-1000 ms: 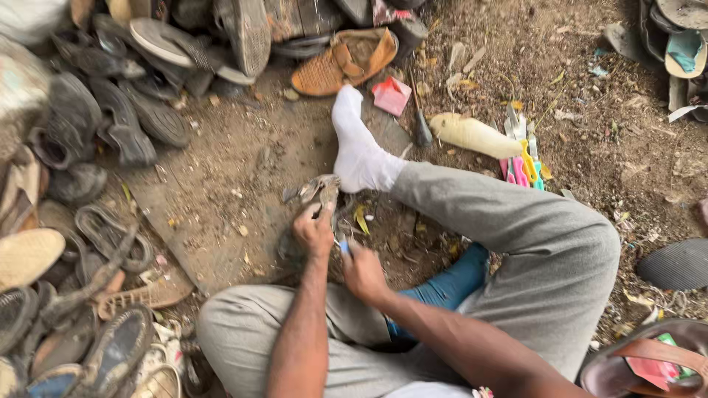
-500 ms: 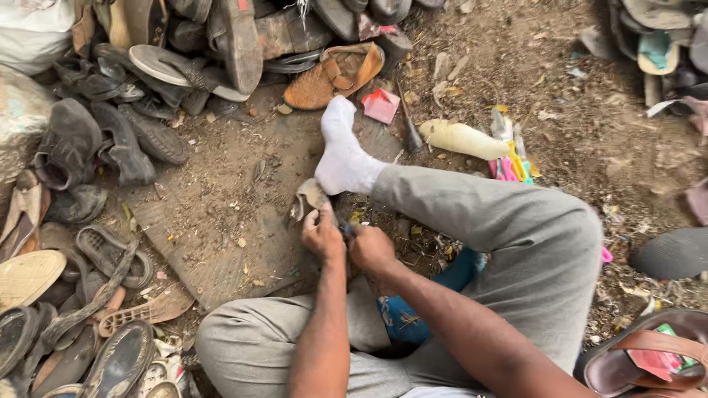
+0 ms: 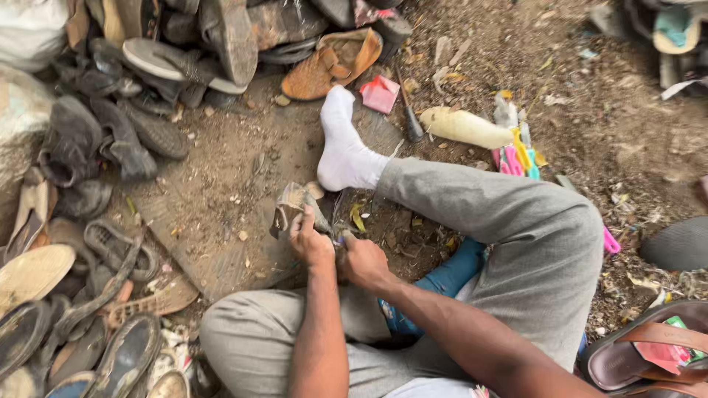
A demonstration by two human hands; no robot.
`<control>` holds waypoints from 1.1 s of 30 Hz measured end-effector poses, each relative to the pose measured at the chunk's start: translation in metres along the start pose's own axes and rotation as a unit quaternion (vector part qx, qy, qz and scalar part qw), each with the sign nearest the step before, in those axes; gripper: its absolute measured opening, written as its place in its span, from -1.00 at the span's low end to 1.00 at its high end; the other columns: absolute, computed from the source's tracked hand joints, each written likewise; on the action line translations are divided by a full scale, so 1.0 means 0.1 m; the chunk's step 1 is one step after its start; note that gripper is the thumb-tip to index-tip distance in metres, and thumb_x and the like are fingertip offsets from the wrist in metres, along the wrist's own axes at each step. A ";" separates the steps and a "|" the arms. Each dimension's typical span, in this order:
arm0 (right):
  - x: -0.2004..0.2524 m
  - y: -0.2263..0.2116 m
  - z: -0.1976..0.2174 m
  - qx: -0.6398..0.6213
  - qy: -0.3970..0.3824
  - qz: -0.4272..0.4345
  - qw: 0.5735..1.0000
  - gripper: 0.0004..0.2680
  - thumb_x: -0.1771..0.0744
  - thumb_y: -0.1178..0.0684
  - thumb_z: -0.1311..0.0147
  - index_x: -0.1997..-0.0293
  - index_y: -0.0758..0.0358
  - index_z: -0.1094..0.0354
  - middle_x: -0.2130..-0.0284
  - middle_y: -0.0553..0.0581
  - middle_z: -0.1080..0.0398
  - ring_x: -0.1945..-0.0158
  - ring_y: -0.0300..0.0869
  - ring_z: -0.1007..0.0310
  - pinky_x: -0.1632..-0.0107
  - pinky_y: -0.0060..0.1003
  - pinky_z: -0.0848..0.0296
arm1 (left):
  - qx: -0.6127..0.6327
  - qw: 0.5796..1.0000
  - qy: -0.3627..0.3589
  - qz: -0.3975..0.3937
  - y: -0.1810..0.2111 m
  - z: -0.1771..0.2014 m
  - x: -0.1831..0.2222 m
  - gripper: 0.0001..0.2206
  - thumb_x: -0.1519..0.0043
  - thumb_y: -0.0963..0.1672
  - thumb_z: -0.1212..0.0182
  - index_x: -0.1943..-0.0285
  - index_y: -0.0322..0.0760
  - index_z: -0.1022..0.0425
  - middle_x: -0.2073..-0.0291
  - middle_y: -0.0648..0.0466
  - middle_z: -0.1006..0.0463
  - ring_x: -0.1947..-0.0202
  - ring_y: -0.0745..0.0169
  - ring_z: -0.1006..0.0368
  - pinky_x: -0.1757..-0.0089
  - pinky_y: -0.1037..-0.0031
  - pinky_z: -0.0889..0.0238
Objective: The person repairs various shoes and sandals by hand using a small blade and stitching tools, cutting materials and joining parts while sitting on a ground littered with footwear.
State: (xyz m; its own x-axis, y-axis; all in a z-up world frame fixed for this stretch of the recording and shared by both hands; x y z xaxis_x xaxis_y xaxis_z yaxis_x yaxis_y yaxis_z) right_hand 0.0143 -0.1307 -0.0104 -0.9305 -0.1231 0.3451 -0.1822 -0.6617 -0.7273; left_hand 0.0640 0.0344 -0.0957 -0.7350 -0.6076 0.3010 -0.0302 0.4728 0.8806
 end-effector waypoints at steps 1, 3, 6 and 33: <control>0.06 -0.02 0.00 0.009 -0.018 -0.011 1.000 -0.77 -0.31 0.08 0.02 -0.06 0.18 -0.33 0.31 0.47 -0.50 0.17 0.35 -0.50 0.11 0.25 -0.43 | -0.013 1.000 -0.005 -0.008 0.03 -0.04 -0.03 -0.81 -0.25 -0.12 -0.38 0.16 -0.41 -0.59 0.24 0.02 -0.58 0.24 0.16 -0.43 0.20 0.40 -0.33; 0.27 -0.03 0.07 0.018 -0.034 -0.021 0.999 -0.75 -0.28 0.10 -0.01 -0.07 0.20 -0.32 0.31 0.48 -0.49 0.16 0.37 -0.49 0.11 0.24 -0.43 | 0.001 1.000 0.014 0.017 0.13 -0.02 -0.07 -0.79 -0.19 -0.12 -0.40 0.17 -0.40 -0.55 0.21 0.00 -0.60 0.18 0.09 -0.47 0.13 0.29 -0.38; 0.57 0.04 0.11 -0.007 -0.090 -0.026 0.996 -0.80 -0.40 -0.06 0.05 -0.01 0.20 -0.35 0.30 0.42 -0.52 0.17 0.33 -0.52 0.06 0.20 -0.41 | -0.098 0.994 -0.009 0.041 0.32 -0.17 -0.10 -0.70 -0.14 -0.05 -0.36 0.11 -0.39 -0.56 0.13 -0.06 -0.63 0.04 0.00 -0.51 -0.03 0.19 -0.35; 0.38 0.30 0.58 0.056 0.052 -0.029 0.997 -0.78 -0.38 -0.05 0.09 -0.06 0.13 -0.41 0.35 0.36 -0.52 0.26 0.27 -0.52 0.16 0.16 -0.43 | -0.591 0.764 -0.150 -0.212 0.49 -0.45 0.13 -0.67 -0.25 0.02 -0.22 0.23 -0.37 -0.46 0.41 -0.12 -0.59 0.40 -0.11 -0.55 0.30 0.10 -0.38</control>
State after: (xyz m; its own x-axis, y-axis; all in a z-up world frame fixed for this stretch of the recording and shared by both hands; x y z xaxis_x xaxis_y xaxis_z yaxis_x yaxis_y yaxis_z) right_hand -0.0086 -0.1984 0.0153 -0.9487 -0.0089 0.3161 -0.2049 -0.7440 -0.6360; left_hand 0.0836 0.0209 -0.0319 -0.9563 -0.2892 -0.0434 0.1946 -0.7399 0.6440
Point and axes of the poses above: each hand's wrist, its own x-axis away from the middle knuckle, its own z-axis out of the back of the hand, y = z × x, the point moved 7 cm from there along -x, towards the middle knuckle
